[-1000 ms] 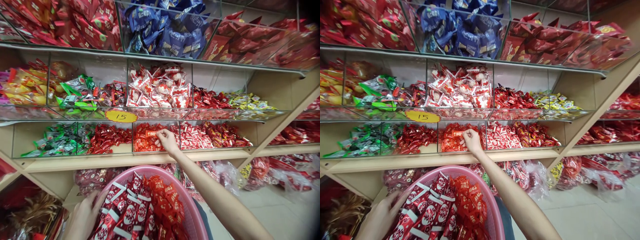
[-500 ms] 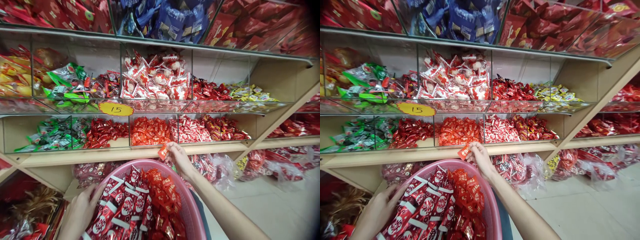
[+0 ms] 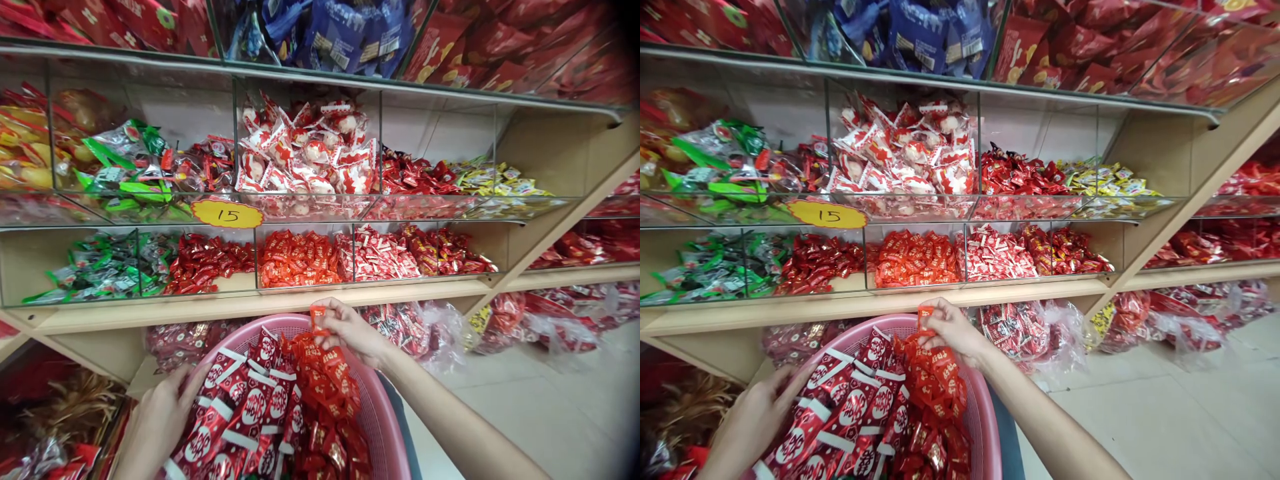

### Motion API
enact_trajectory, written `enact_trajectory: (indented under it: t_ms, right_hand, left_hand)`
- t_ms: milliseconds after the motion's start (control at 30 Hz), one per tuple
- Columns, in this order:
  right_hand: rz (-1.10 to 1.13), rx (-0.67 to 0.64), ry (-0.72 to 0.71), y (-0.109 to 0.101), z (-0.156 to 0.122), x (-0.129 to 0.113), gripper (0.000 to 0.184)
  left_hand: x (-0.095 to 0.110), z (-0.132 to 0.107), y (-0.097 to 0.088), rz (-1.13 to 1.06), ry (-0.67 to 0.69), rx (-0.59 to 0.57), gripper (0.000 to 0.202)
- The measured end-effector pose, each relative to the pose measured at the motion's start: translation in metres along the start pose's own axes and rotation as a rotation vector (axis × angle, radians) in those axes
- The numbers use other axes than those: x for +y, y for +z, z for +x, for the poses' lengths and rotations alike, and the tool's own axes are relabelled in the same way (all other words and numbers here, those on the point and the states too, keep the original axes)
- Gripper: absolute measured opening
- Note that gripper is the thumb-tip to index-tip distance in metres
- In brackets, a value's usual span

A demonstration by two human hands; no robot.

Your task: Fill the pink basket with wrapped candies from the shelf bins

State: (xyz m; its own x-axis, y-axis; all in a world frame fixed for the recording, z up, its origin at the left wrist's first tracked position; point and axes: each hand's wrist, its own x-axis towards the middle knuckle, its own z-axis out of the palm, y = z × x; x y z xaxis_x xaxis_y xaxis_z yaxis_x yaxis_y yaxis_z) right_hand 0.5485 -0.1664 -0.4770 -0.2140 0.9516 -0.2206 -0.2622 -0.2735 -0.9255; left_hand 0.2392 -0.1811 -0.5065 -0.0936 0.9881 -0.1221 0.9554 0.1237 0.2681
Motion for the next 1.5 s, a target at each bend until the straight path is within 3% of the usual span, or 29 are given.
enact_trajectory:
  t_ms: [133,267,500,767,967,1067,1167,1367,1500]
  right_hand:
    - [-0.203,-0.106,-0.083,-0.007,-0.001,0.009,0.047]
    - [-0.278,-0.108,-0.134,-0.019,0.006,0.018,0.049]
    - [-0.636,-0.042,-0.198,-0.032,0.008,0.018,0.005]
    - [-1.182,0.102,-0.446,-0.021,-0.001,0.021,0.014]
    - [-1.521,-0.062,-0.426,-0.009,-0.012,0.024,0.018]
    - [-1.682,-0.076,-0.380,-0.006,-0.015,0.030,0.015]
    - [-1.747,-0.027,-0.374,-0.005,-0.014,0.037,0.006]
    - [-1.818,0.011,-0.448,-0.004,-0.009,0.052,0.013]
    - [-1.734,0.020,-0.474,-0.005,-0.008,0.044,0.006]
  left_hand:
    - [0.001,0.000,0.000,0.010,-0.014,-0.011,0.039]
    - [0.001,0.001,0.000,0.028,-0.029,-0.053,0.041]
    - [0.002,0.002,0.000,0.025,-0.054,-0.075,0.042]
    - [-0.002,0.002,0.002,0.017,-0.039,-0.058,0.039]
    - [-0.001,0.002,0.001,0.031,-0.049,-0.057,0.039]
    - [0.000,0.001,0.001,0.029,-0.052,-0.070,0.041]
    - [0.000,0.001,0.001,0.019,-0.034,-0.066,0.043]
    - [-0.002,0.001,0.002,0.026,-0.054,-0.058,0.045]
    - [0.001,-0.001,-0.001,0.028,-0.039,-0.058,0.044]
